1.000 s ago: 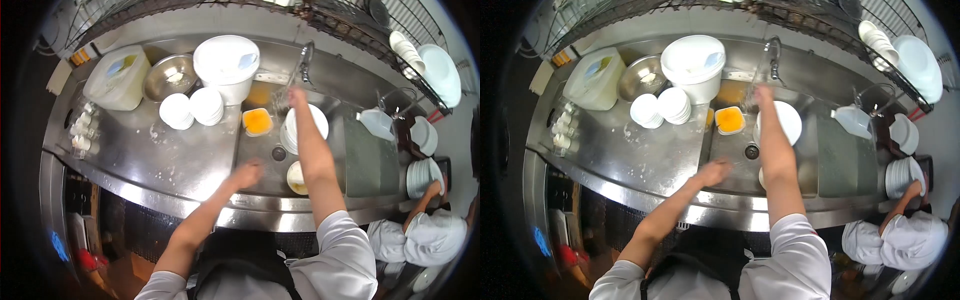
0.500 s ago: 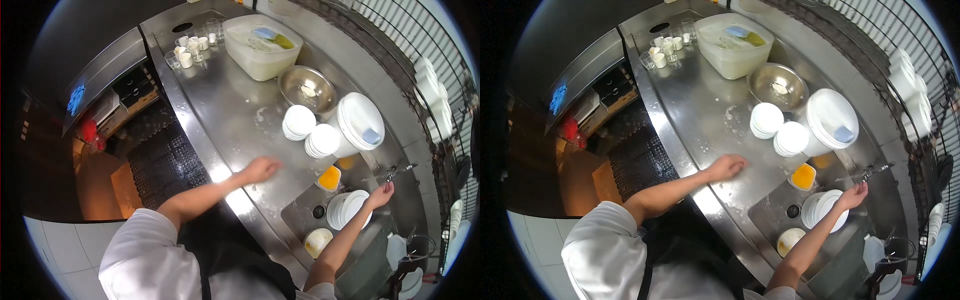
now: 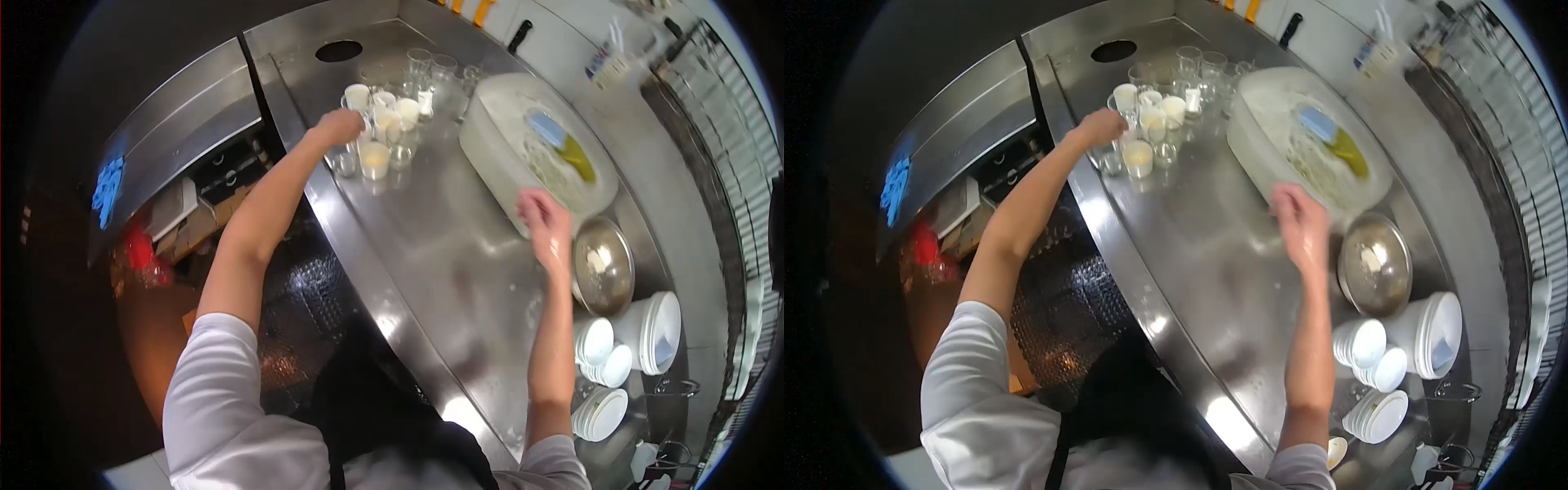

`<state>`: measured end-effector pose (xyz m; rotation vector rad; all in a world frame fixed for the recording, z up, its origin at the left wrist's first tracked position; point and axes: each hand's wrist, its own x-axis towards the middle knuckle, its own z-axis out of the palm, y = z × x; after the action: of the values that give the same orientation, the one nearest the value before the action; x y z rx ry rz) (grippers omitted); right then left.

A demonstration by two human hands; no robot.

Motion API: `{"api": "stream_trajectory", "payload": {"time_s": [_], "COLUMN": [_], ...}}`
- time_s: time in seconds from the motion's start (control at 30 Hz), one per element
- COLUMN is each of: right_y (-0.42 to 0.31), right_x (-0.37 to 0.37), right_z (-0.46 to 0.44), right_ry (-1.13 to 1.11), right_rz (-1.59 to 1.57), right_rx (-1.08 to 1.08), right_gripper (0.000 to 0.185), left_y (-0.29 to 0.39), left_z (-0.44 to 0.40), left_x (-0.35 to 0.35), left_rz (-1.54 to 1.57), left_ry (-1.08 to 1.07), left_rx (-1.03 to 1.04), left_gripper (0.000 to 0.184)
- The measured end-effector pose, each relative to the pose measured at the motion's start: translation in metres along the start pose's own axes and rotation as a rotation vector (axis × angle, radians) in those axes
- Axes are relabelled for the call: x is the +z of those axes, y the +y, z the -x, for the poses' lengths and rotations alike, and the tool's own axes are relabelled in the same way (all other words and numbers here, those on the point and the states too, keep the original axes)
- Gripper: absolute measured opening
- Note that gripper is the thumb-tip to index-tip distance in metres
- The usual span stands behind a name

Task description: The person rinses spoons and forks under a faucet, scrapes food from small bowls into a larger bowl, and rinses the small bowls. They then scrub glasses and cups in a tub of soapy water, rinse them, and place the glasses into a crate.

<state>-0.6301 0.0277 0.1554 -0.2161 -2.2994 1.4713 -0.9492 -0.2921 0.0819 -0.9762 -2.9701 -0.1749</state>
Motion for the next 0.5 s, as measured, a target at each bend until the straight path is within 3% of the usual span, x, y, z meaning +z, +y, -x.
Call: {"api": "stream_trajectory", "payload": {"time_s": [0.17,0.3,0.4,0.5], "right_y": [-0.001,0.027,0.037,0.046], "right_x": [0.161,0.267,0.311,0.324], "right_z": [-0.176,-0.276,-0.313,-0.317], "right_ry": [-0.178,-0.461,-0.841,-0.842], "right_rz": [0.3,0.472,0.64,0.624], "right_rx": [-0.222,-0.321,0.212,0.28], "right_gripper": [0.021,0.022,0.022,0.022], "left_y": [0.013,-0.005,-0.008,0.001], "left_z": [-0.036,-0.06,-0.057,-0.052], "left_x": [-0.034,0.021,0.034,0.029], "left_rz": [-0.225,-0.179,-0.068,0.038], "left_ry": [-0.419,-0.329,-0.192,-0.155], "left_rx": [0.148,0.237,0.278,0.131], "left_gripper": [0.023,0.021,0.023,0.022]}}
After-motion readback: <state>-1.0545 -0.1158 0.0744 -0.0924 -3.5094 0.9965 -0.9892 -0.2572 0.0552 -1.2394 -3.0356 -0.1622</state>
